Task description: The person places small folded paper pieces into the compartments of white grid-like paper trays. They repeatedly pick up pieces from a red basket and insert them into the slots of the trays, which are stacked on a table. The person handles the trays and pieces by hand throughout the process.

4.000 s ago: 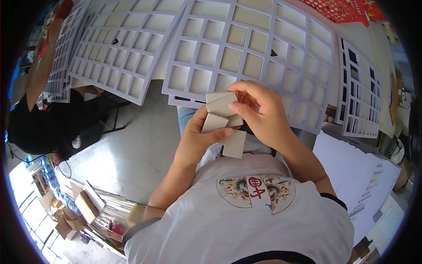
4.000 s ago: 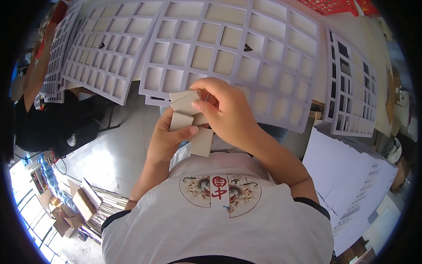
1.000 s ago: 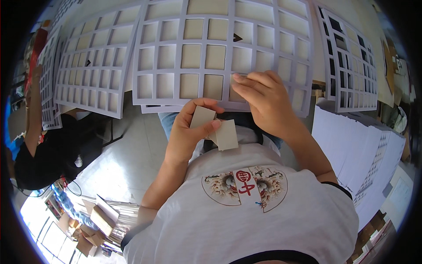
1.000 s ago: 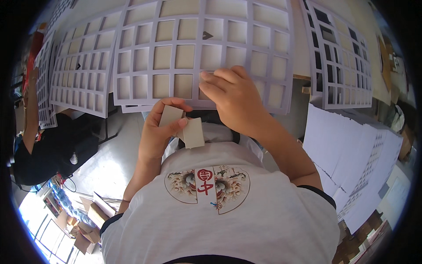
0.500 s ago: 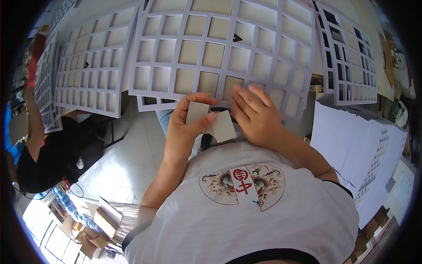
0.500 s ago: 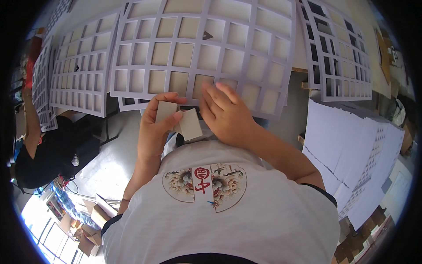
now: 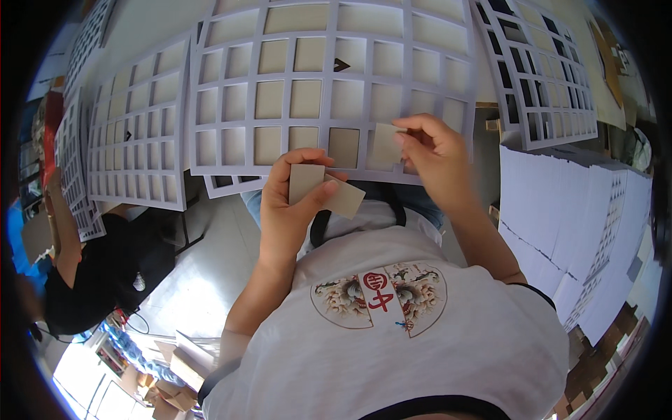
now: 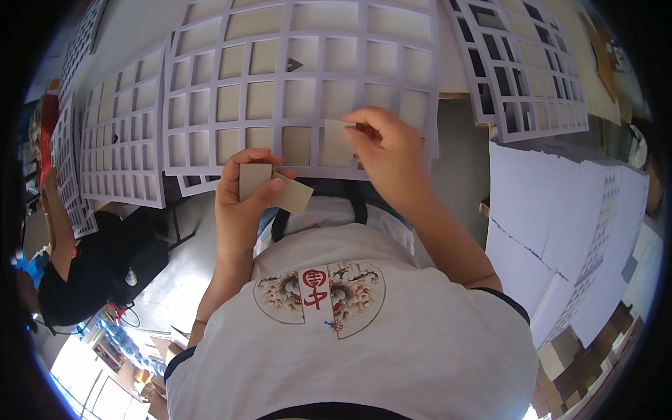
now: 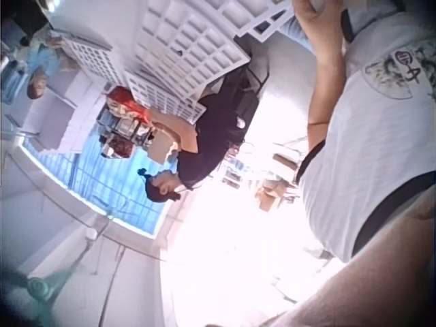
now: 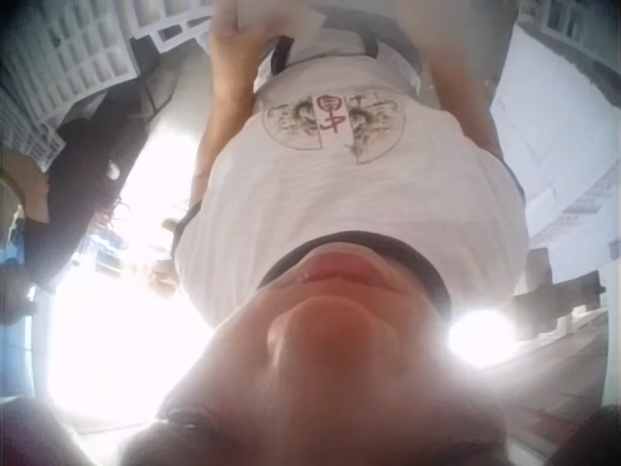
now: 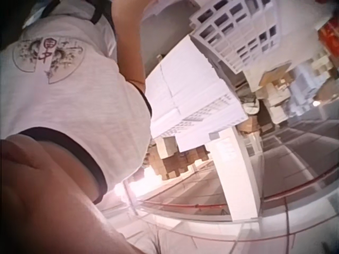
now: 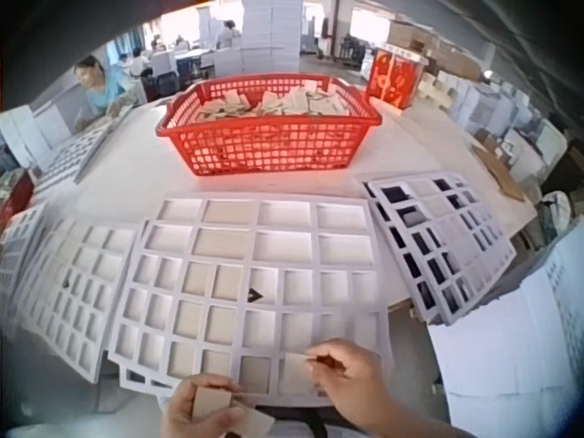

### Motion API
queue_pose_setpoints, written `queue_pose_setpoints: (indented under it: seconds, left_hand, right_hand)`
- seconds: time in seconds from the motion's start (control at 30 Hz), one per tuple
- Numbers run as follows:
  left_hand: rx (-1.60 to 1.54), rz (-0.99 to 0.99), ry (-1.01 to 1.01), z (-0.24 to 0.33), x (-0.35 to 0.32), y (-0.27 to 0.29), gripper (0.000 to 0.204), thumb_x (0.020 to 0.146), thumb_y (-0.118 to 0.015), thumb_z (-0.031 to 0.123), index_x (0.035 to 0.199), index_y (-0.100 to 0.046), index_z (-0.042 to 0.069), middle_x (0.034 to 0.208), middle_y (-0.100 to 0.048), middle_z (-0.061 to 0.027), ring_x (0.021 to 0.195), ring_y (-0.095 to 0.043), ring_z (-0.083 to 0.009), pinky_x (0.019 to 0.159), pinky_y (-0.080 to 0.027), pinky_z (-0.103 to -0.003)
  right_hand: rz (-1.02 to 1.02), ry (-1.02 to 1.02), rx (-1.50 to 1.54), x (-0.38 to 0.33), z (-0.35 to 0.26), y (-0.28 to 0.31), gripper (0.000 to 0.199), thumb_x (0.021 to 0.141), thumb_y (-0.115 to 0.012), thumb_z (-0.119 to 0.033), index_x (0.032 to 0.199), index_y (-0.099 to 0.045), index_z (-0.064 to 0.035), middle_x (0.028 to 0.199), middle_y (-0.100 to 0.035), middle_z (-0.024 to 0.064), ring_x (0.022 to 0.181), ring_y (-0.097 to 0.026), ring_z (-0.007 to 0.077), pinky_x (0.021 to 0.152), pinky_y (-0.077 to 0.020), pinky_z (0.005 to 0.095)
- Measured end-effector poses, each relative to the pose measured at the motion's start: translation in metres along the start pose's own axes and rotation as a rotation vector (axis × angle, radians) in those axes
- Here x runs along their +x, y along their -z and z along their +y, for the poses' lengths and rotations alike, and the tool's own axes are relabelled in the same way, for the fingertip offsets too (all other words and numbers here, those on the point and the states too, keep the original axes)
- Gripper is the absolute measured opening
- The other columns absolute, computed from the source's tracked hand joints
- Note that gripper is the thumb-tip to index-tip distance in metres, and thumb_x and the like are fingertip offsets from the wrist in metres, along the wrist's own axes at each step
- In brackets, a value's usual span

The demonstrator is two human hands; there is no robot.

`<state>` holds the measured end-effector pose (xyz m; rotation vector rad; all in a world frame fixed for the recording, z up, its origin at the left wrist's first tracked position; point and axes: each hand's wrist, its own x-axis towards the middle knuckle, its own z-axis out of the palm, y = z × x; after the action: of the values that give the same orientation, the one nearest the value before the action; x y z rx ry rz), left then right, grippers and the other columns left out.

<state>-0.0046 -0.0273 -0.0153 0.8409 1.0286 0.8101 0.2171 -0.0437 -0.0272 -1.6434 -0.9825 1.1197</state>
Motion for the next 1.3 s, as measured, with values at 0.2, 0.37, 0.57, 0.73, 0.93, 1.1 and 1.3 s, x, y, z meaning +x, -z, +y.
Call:
queue_pose_setpoints:
  seconds: [0.2,0.37,0.57,0.73,0.93,1.1,1.3]
  left_hand:
    - [-0.025,-0.028,0.022,-0.005,0.007,0.002,0.035,0.089,-0.063,-0.006,0.121,-0.054,0.003,0.114,-0.061,-0.0094,0.103,-0.068,-0.0239,0.087,-0.056,-0.033]
    - [-0.070,-0.025,0.030,-0.005,0.008,0.004,0.032,0.091,-0.062,-0.003,0.122,-0.053,0.002,0.114,-0.060,-0.0096,0.103,-0.068,-0.0248,0.086,-0.057,-0.034]
    - [-0.179,-0.073,-0.022,-0.004,0.013,0.001,0.028,0.097,-0.058,0.007,0.125,-0.051,0.003,0.118,-0.058,-0.0093,0.103,-0.067,-0.0232,0.086,-0.056,-0.034]
    - [-0.059,-0.212,-0.096,-0.003,0.017,-0.020,0.029,0.099,-0.057,0.010,0.127,-0.051,0.004,0.120,-0.057,-0.0090,0.100,-0.065,-0.0187,0.084,-0.055,-0.031]
    - [-0.049,-0.203,0.021,0.002,0.022,-0.018,0.037,0.098,-0.054,0.006,0.135,-0.046,0.004,0.123,-0.054,-0.0104,0.107,-0.062,-0.0201,0.092,-0.052,-0.033]
    - [-0.363,-0.320,0.180,0.000,0.022,-0.018,0.061,0.093,-0.048,-0.001,0.151,-0.030,0.005,0.135,-0.050,-0.0189,0.110,-0.062,-0.0284,0.095,-0.051,-0.038]
    - [-0.204,-0.240,0.100,-0.001,0.019,-0.022,0.067,0.092,-0.056,-0.002,0.152,-0.028,0.004,0.134,-0.052,-0.0182,0.110,-0.064,-0.0274,0.093,-0.052,-0.036]
  right_hand:
    - [-0.050,0.044,-0.097,0.004,0.001,-0.005,0.017,0.086,-0.066,-0.001,0.103,-0.068,-0.0030,0.086,-0.064,0.0070,0.071,-0.062,0.0147,0.061,-0.0500,0.0284]
    - [-0.086,0.542,-0.814,0.000,0.002,-0.002,0.024,0.079,-0.071,-0.006,0.102,-0.067,-0.0030,0.109,-0.061,0.0131,0.094,-0.061,0.0284,0.076,-0.0500,0.0393]
    - [-0.210,0.755,-0.989,-0.024,-0.002,0.013,0.031,0.084,-0.071,-0.015,0.112,-0.065,-0.0037,0.116,-0.059,0.0124,0.106,-0.056,0.0303,0.089,-0.0454,0.0417]
    - [-0.365,0.049,-0.110,-0.039,-0.022,0.007,0.026,0.091,-0.063,-0.009,0.117,-0.062,-0.0039,0.109,-0.061,0.0105,0.094,-0.060,0.0187,0.077,-0.0489,0.0356]
    - [-0.107,0.250,-0.199,-0.010,-0.014,0.054,0.025,0.090,-0.055,0.003,0.113,-0.063,-0.0035,0.096,-0.062,0.0081,0.081,-0.061,0.0150,0.071,-0.0488,0.0309]
    - [-0.199,0.152,-0.370,0.000,-0.013,0.049,0.024,0.085,-0.061,0.004,0.108,-0.066,-0.0020,0.090,-0.059,0.0093,0.082,-0.059,0.0212,0.072,-0.0475,0.0312]
    - [-0.191,0.355,-0.686,-0.003,-0.001,0.044,0.015,0.086,-0.063,-0.002,0.100,-0.063,-0.0020,0.088,-0.059,0.0119,0.090,-0.059,0.0307,0.075,-0.0467,0.0401]
